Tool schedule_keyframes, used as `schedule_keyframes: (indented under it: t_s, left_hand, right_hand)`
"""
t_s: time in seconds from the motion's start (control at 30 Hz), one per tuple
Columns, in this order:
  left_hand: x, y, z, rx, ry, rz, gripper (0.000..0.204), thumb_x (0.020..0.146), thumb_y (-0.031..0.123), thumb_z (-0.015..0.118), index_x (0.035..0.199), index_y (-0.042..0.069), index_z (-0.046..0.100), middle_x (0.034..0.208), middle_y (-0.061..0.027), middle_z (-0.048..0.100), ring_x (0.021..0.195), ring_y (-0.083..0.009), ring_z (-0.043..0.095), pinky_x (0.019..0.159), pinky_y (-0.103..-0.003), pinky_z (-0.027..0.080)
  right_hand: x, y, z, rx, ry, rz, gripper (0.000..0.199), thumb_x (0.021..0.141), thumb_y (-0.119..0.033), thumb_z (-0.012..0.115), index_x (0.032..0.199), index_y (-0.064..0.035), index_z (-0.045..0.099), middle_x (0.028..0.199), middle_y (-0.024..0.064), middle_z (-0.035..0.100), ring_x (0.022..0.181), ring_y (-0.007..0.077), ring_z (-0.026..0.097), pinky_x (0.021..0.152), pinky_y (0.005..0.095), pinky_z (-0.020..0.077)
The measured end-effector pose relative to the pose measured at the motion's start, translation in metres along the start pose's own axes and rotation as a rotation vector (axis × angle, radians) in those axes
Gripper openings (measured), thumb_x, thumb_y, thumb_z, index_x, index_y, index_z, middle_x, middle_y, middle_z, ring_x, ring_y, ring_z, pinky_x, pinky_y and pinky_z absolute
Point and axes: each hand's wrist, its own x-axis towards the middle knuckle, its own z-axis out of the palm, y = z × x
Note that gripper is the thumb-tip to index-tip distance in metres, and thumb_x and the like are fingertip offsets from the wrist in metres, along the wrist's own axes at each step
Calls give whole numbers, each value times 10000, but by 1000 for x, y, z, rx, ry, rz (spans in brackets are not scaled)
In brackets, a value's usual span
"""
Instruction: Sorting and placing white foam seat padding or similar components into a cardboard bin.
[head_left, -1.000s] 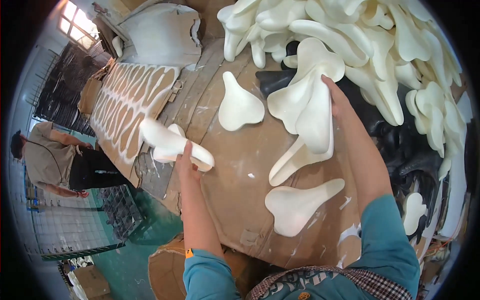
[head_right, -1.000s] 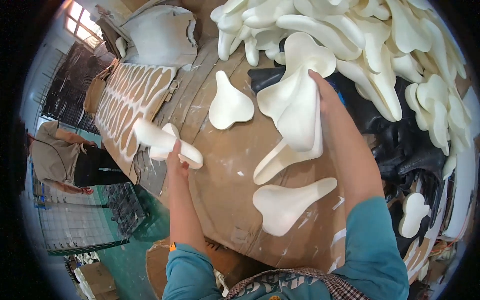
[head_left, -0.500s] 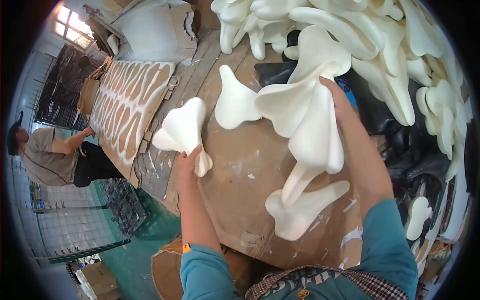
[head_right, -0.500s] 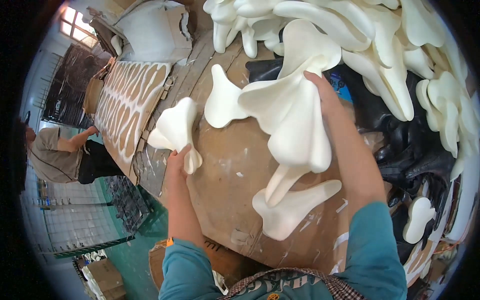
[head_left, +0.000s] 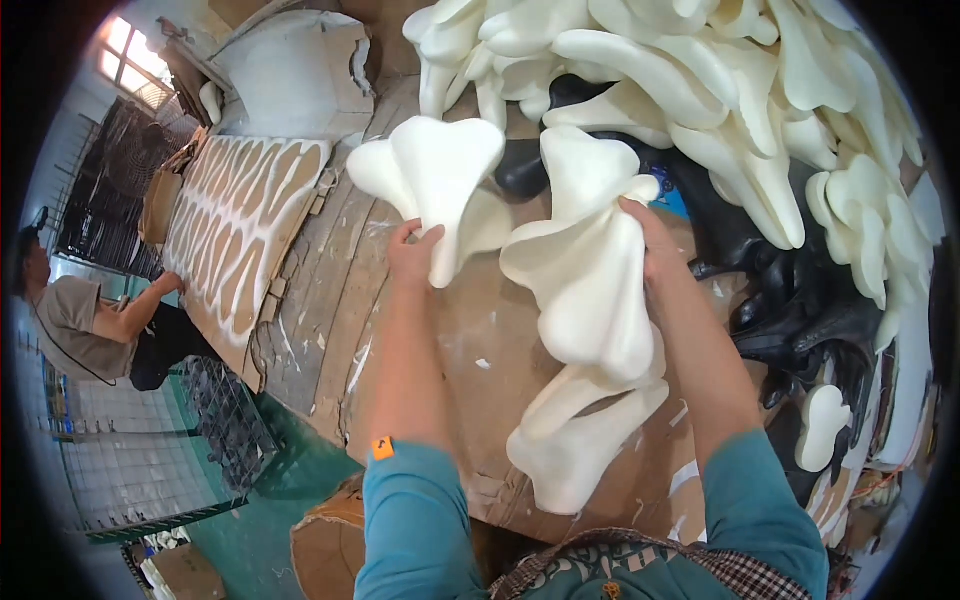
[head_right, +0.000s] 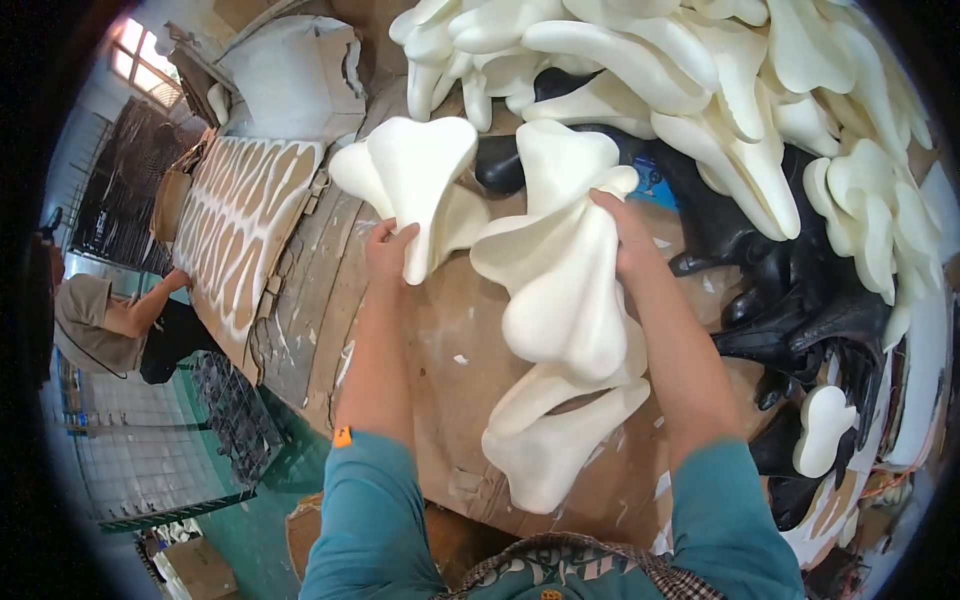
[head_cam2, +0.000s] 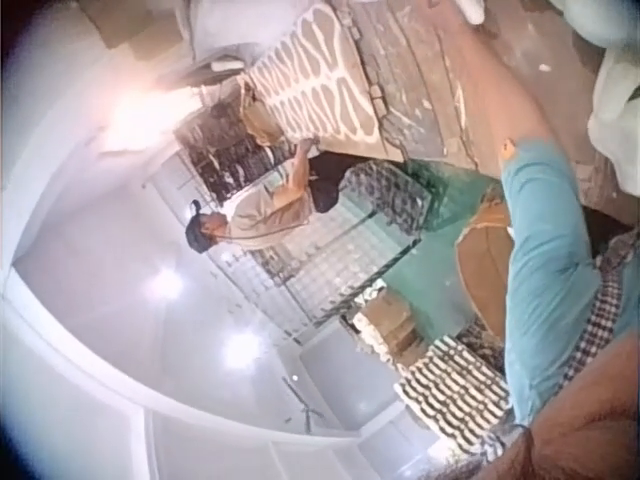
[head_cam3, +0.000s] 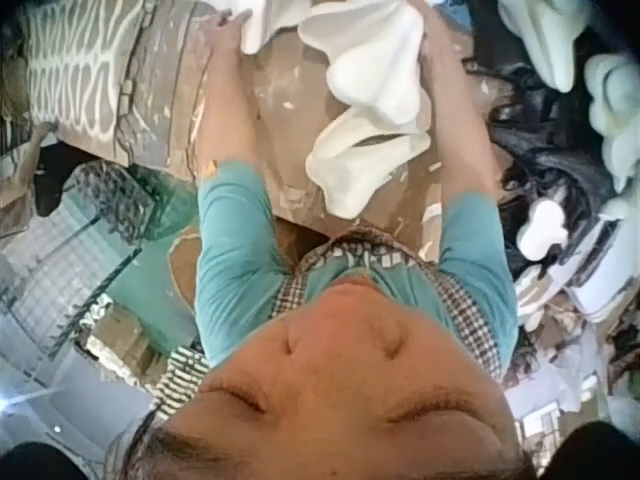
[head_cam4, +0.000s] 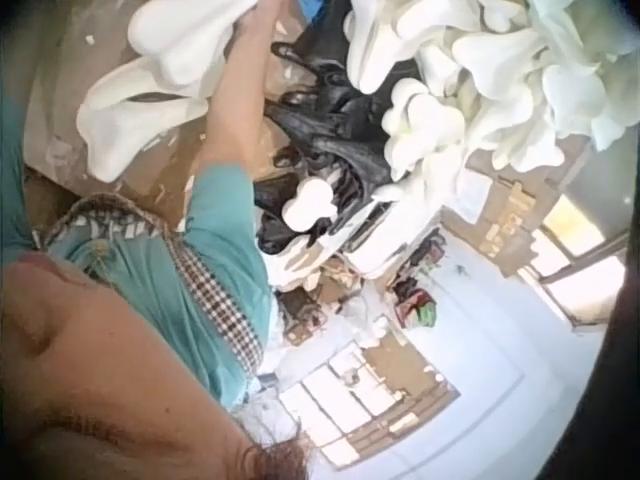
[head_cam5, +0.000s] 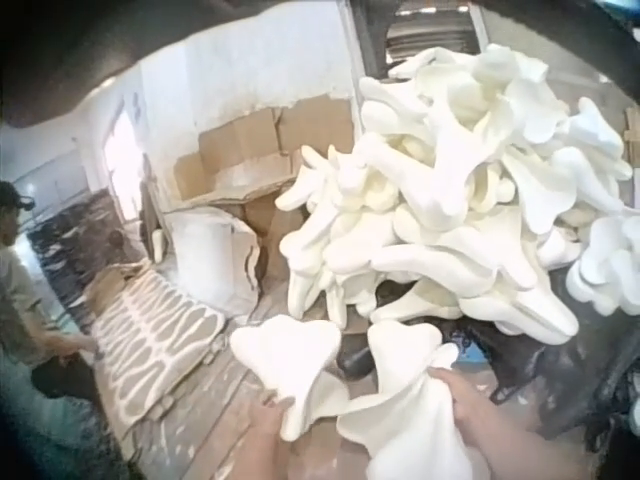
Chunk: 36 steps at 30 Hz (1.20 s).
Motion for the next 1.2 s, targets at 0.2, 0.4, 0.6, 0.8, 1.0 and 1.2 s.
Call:
schedule_keyframes:
  t_s: [0.2,0.4,0.6,0.8,1.0,1.2]
  left_hand:
    - [-49,6,12,269,-161,238,332,660,92,713,946,-25,592,894,-79,596,782,-164,567,724,-286,453]
    - [-123,82,0,-45,-198,58,314,703,40,648,999,-35,574,987,-102,604,877,-172,576,776,-288,442]
    - [-226,149,-114,-210,-24,195,399,729,93,621,1090,-47,522,1048,-131,577,875,-197,579,791,-299,461]
    - [-419,225,-213,43,178,376,443,790,148,549,1186,-31,463,1148,-149,527,992,-247,556,827,-348,469]
    - [-594,115,-386,-290,454,-293,633,719,162,640,1274,14,375,1213,-165,469,1094,-297,488,927,-405,409]
    - [-724,-61,-460,1404,921,-698,486,758,42,482,1231,-38,402,1138,-189,503,1065,-303,486,909,-380,394]
  right_hand:
    - [-26,20,56,-68,-139,205,576,725,-243,653,1206,-22,426,1054,179,563,943,304,564,851,408,470]
    - [-89,52,119,-184,-429,109,638,712,-178,623,1268,-62,335,1074,132,525,922,239,573,777,357,514]
    - [-190,99,175,-357,-765,-71,674,637,-210,699,1216,-45,394,1061,103,529,950,192,536,833,324,449]
    - [-330,246,213,-550,-1293,-318,966,624,-211,754,1363,-26,161,1289,149,342,1184,218,352,990,338,299]
    - [-385,366,146,-1069,-1698,-181,811,710,-306,658,1344,-29,235,1305,201,332,1209,339,328,1013,402,273]
    - [-299,297,75,-1267,-1251,-638,396,700,-122,608,1075,-26,524,1010,174,531,959,338,494,879,402,386]
